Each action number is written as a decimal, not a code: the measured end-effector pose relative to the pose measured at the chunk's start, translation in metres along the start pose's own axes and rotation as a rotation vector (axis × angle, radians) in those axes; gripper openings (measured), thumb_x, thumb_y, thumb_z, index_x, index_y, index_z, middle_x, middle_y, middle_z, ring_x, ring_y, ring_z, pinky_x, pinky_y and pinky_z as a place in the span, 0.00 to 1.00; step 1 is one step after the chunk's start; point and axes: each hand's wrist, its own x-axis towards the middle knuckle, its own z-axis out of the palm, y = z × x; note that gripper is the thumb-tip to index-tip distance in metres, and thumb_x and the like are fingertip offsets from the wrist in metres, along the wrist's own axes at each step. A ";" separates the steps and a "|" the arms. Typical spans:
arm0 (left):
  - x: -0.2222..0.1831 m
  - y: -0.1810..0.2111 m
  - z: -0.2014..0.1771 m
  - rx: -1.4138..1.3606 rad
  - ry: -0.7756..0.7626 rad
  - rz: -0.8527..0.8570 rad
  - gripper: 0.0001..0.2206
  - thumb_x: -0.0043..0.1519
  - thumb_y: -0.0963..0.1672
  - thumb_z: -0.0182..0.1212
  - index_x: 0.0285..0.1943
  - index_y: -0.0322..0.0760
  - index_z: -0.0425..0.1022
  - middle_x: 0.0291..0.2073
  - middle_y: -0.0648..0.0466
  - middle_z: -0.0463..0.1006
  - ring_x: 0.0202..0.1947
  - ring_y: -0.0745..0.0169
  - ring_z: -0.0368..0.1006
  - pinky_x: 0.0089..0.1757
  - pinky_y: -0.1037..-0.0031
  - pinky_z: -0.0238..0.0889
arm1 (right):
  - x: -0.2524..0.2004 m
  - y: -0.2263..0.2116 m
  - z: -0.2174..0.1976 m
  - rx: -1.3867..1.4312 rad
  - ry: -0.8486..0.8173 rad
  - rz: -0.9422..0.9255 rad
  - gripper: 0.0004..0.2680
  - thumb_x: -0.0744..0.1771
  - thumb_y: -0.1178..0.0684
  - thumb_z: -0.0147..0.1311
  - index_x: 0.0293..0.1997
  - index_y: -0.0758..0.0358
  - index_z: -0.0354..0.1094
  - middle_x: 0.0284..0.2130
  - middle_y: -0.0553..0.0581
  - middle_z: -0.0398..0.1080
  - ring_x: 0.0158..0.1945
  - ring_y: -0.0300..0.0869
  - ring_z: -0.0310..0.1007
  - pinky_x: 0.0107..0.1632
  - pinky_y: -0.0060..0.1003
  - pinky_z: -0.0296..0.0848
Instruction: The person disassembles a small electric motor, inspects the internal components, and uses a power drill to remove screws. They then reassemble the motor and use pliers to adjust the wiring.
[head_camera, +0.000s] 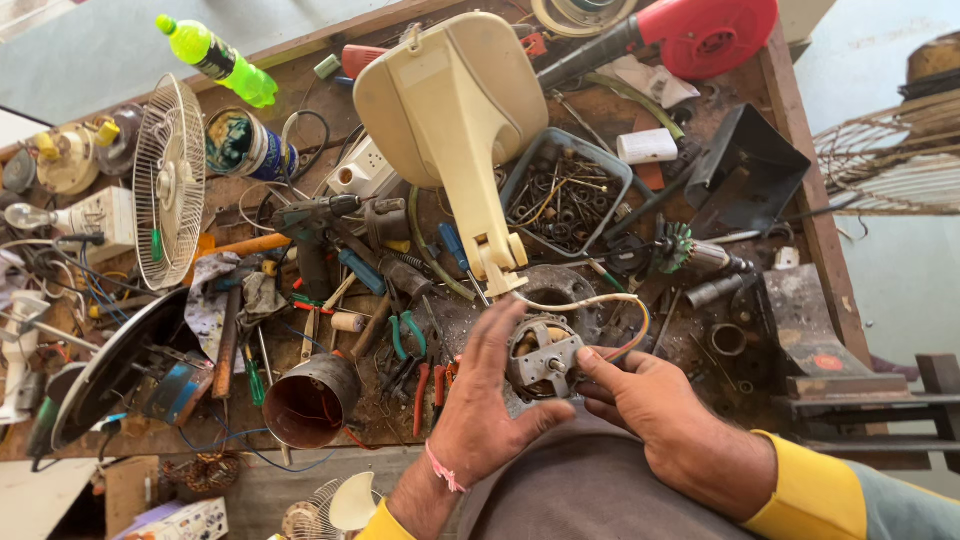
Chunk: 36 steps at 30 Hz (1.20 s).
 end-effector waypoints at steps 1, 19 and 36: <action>-0.003 0.000 0.006 -0.056 0.083 -0.119 0.45 0.56 0.58 0.68 0.77 0.32 0.53 0.71 0.41 0.60 0.71 0.42 0.60 0.66 0.59 0.55 | 0.000 -0.001 0.000 0.007 0.007 0.004 0.13 0.65 0.49 0.61 0.49 0.67 0.75 0.42 0.59 0.77 0.45 0.43 0.76 0.51 0.37 0.76; -0.001 -0.001 0.027 -0.514 0.248 -0.511 0.29 0.57 0.53 0.69 0.59 0.28 0.71 0.51 0.45 0.79 0.54 0.54 0.75 0.56 0.66 0.66 | 0.004 -0.010 -0.015 -0.026 0.038 -0.001 0.12 0.68 0.51 0.56 0.51 0.69 0.71 0.45 0.57 0.76 0.49 0.44 0.76 0.55 0.40 0.77; 0.003 -0.010 0.039 -0.680 0.284 -0.620 0.35 0.52 0.52 0.73 0.61 0.25 0.64 0.53 0.45 0.76 0.52 0.59 0.75 0.53 0.69 0.70 | -0.005 -0.014 -0.009 -0.059 0.059 0.053 0.14 0.68 0.48 0.55 0.53 0.68 0.72 0.46 0.58 0.76 0.49 0.44 0.76 0.56 0.41 0.77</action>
